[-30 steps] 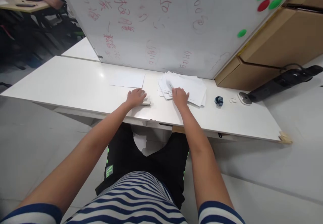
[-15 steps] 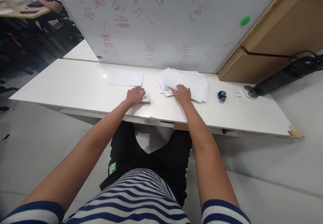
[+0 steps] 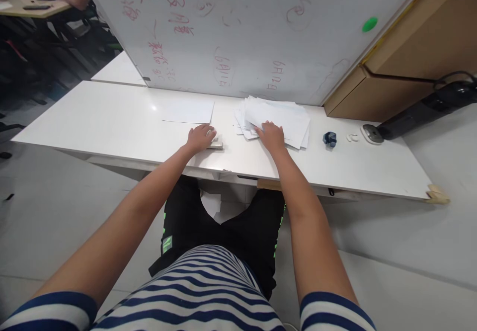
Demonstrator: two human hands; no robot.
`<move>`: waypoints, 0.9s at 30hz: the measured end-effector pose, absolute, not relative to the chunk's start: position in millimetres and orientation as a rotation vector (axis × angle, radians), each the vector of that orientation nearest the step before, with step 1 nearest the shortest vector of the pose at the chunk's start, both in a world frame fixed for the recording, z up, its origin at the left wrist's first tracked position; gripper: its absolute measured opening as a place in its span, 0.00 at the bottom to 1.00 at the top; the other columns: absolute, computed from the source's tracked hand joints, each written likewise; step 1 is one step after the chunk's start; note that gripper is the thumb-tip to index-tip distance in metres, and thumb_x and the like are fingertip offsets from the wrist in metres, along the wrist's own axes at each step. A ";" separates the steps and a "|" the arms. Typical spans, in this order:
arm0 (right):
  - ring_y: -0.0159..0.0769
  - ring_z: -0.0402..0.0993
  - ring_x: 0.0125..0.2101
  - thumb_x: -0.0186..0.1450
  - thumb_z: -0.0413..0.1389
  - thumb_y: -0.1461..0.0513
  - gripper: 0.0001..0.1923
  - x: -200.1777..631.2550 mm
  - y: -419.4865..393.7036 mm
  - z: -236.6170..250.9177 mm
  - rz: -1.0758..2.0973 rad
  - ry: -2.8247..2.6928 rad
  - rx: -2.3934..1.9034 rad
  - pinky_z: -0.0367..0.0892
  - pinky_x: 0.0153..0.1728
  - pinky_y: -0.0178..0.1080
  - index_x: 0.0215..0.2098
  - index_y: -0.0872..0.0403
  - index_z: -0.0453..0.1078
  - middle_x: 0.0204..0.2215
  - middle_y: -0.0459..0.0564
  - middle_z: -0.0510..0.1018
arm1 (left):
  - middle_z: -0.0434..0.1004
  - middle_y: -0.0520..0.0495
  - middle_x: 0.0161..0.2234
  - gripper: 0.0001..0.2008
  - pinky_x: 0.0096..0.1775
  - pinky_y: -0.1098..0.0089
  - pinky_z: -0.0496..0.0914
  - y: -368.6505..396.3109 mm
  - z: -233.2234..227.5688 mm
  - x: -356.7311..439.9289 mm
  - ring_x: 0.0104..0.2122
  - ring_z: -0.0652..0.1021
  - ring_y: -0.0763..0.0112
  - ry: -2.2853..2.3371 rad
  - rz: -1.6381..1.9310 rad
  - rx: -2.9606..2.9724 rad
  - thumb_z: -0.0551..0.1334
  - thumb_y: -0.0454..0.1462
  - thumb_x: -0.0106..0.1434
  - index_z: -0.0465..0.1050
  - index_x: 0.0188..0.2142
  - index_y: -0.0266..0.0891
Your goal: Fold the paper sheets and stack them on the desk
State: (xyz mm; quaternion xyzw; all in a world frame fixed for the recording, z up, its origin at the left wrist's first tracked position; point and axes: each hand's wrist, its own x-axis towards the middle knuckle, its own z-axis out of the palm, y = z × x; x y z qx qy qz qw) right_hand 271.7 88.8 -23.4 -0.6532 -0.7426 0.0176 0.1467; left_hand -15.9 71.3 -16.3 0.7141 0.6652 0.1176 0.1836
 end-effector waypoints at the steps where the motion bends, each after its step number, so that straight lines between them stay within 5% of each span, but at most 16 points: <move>1: 0.52 0.65 0.58 0.71 0.44 0.52 0.22 271.8 88.7 -23.6 0.052 -2.133 -1.878 0.58 0.55 0.56 0.50 0.58 0.71 0.58 0.64 0.70 | 0.57 0.46 0.66 0.26 0.64 0.45 0.44 71.3 -16.1 -15.8 0.66 0.56 0.56 1.874 0.334 2.013 0.43 0.51 0.68 0.66 0.58 0.47; 10: 0.51 0.65 0.58 0.73 0.40 0.56 0.22 270.0 89.7 -30.6 0.024 -2.104 -1.865 0.57 0.56 0.57 0.50 0.58 0.71 0.57 0.64 0.71 | 0.58 0.44 0.66 0.26 0.64 0.43 0.44 71.8 -16.6 -16.2 0.66 0.56 0.56 1.852 0.376 2.006 0.44 0.50 0.68 0.68 0.57 0.46; 17: 0.44 0.74 0.36 0.72 0.39 0.60 0.21 265.6 111.7 -25.1 -0.304 -2.108 -1.840 0.61 0.51 0.49 0.40 0.62 0.71 0.31 0.61 0.78 | 0.60 0.46 0.66 0.25 0.64 0.45 0.45 70.7 -17.0 -14.7 0.66 0.57 0.57 1.884 0.397 1.990 0.44 0.49 0.68 0.69 0.56 0.46; 22: 0.42 0.72 0.33 0.70 0.43 0.58 0.17 287.4 102.1 5.1 -0.408 -1.721 -1.794 0.66 0.38 0.42 0.30 0.56 0.67 0.26 0.55 0.73 | 0.61 0.47 0.65 0.24 0.64 0.48 0.48 66.9 -15.5 -11.7 0.64 0.60 0.57 1.942 0.438 1.976 0.44 0.47 0.68 0.69 0.55 0.44; 27: 0.37 0.70 0.30 0.70 0.43 0.55 0.17 321.4 34.6 39.1 -0.402 -1.055 -1.724 0.66 0.38 0.41 0.24 0.51 0.59 0.21 0.47 0.66 | 0.65 0.44 0.63 0.24 0.62 0.49 0.53 63.6 -16.3 -7.5 0.63 0.63 0.55 2.050 0.449 1.958 0.43 0.46 0.69 0.71 0.54 0.43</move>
